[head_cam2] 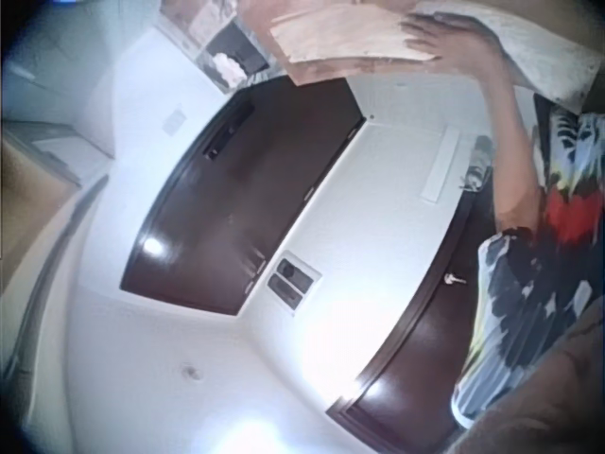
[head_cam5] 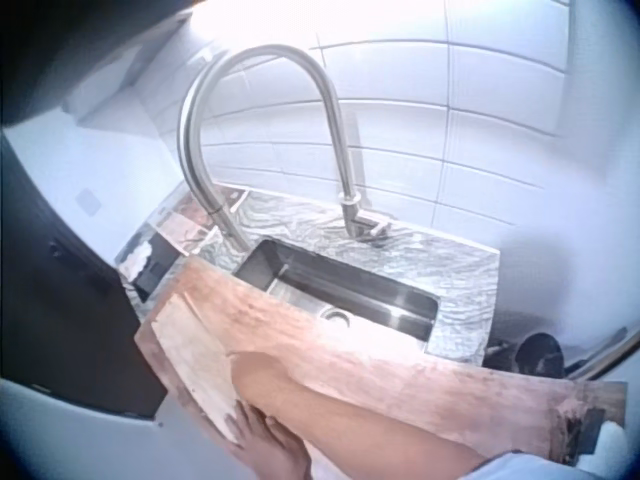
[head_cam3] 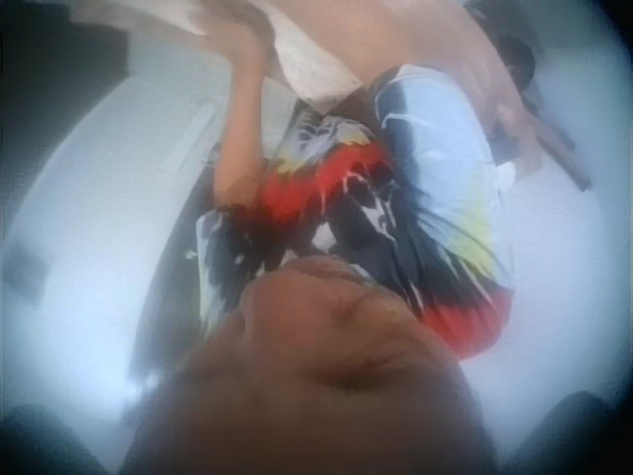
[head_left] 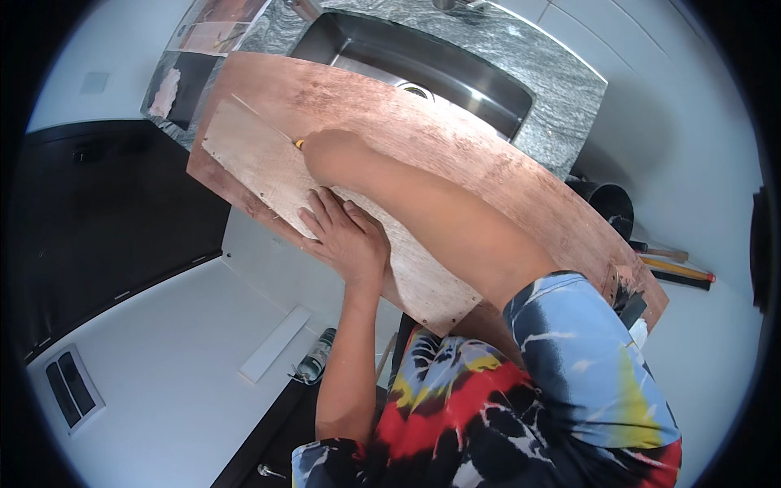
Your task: The person uses a utility knife and a wooden straightedge to cut a white panel on a countertop, then moves to the floor to cut a larger white panel. They score the material along the straightedge and snap the pieces apart.
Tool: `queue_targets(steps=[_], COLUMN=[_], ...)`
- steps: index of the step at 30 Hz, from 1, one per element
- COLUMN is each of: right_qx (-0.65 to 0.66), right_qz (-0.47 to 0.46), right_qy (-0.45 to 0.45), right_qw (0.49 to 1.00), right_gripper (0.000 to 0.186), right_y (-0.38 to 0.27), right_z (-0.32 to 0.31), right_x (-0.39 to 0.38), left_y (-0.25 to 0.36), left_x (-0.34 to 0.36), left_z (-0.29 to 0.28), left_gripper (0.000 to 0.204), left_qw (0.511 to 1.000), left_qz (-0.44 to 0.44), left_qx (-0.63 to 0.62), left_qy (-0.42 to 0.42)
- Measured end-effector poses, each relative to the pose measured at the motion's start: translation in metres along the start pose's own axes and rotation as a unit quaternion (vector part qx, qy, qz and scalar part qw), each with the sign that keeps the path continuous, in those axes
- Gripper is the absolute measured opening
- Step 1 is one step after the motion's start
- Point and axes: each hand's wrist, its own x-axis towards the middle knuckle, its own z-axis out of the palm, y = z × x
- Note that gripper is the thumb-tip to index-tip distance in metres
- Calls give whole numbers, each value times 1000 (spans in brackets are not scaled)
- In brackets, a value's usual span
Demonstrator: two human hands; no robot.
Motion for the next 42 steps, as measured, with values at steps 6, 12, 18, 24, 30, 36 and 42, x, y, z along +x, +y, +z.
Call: queue_targets(steps=[6, 12, 18, 24, 30, 36, 42], right_qx=[6, 52, 62, 141, 202, 122, 100], right_qz=[-28, 31, 87, 40, -26, -39, 3], right_qy=[1, -13, -30, 22, 114, 81, 47], right_qw=[1000, 998, 994, 989, 972, 988, 994], right_gripper=[29, 32, 32, 30, 29, 26, 26], right_y=[15, 46, 62, 46, 33, 19, 11], right_z=[0, 16, 16, -31, 11, 15, 8], right_x=[-46, -145, -222, -145, -24, 5, 13], left_y=[-2, -1, 10, 2, 3, 5, 9], left_x=[-2, -4, 0, -5, 0, 2, 4], left_z=[3, 3, -7, -9, -3, -5, -10], left_gripper=[56, 55, 55, 56, 55, 57, 58], left_qw=[1000, 999, 998, 996, 999, 998, 996], left_qz=[-1, -27, -38, -57, -33, -49, -61], left_qx=[20, 18, 20, 15, 9, -4, -16], left_qy=[-11, -31, -54, -60, -41, -50, -64])
